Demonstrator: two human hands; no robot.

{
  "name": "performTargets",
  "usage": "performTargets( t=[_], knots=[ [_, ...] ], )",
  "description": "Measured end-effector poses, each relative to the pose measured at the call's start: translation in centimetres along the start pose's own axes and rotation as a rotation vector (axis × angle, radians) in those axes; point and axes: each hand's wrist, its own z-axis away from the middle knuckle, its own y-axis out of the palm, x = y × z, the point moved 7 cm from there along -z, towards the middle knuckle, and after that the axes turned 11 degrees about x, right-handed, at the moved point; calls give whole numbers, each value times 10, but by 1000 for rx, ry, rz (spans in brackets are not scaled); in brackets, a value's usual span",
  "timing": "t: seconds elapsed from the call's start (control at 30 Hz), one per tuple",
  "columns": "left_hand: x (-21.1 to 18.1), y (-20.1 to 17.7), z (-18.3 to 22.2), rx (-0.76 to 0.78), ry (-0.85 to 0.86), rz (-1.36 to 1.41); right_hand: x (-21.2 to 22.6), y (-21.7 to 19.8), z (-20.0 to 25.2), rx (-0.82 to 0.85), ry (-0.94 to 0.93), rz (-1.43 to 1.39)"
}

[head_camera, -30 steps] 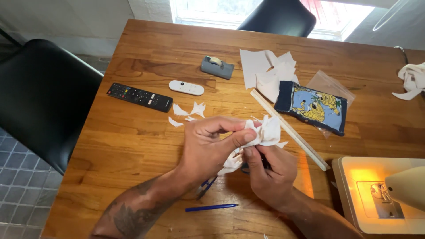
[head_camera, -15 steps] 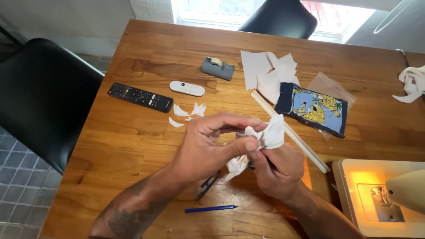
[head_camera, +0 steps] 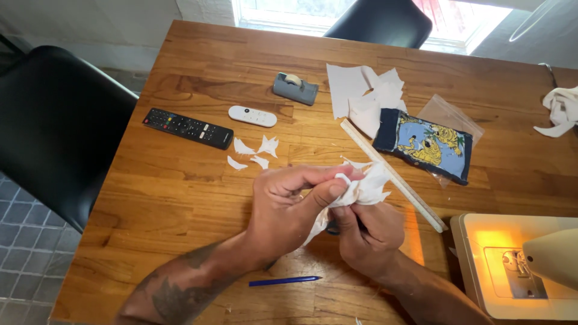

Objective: Cutting and trimming small decorative shapes from white fabric using scissors on a wooden table.

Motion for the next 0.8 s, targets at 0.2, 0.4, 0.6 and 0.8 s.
performTargets(
  t=[0.2, 0.4, 0.6, 0.8],
  knots=[
    [-19, -7, -5, 117, -37, -140, -20, -9, 1, 250, -40, 214],
    [-28, -23, -14, 252, -99, -266, 7, -27, -28, 326, -264, 80],
    [-48, -23, -12, 446, -55, -308, 13, -39, -28, 348, -393, 171],
    [-58, -19, -19, 471, -34, -380, 2, -33, -13, 262, -396, 279]
  ],
)
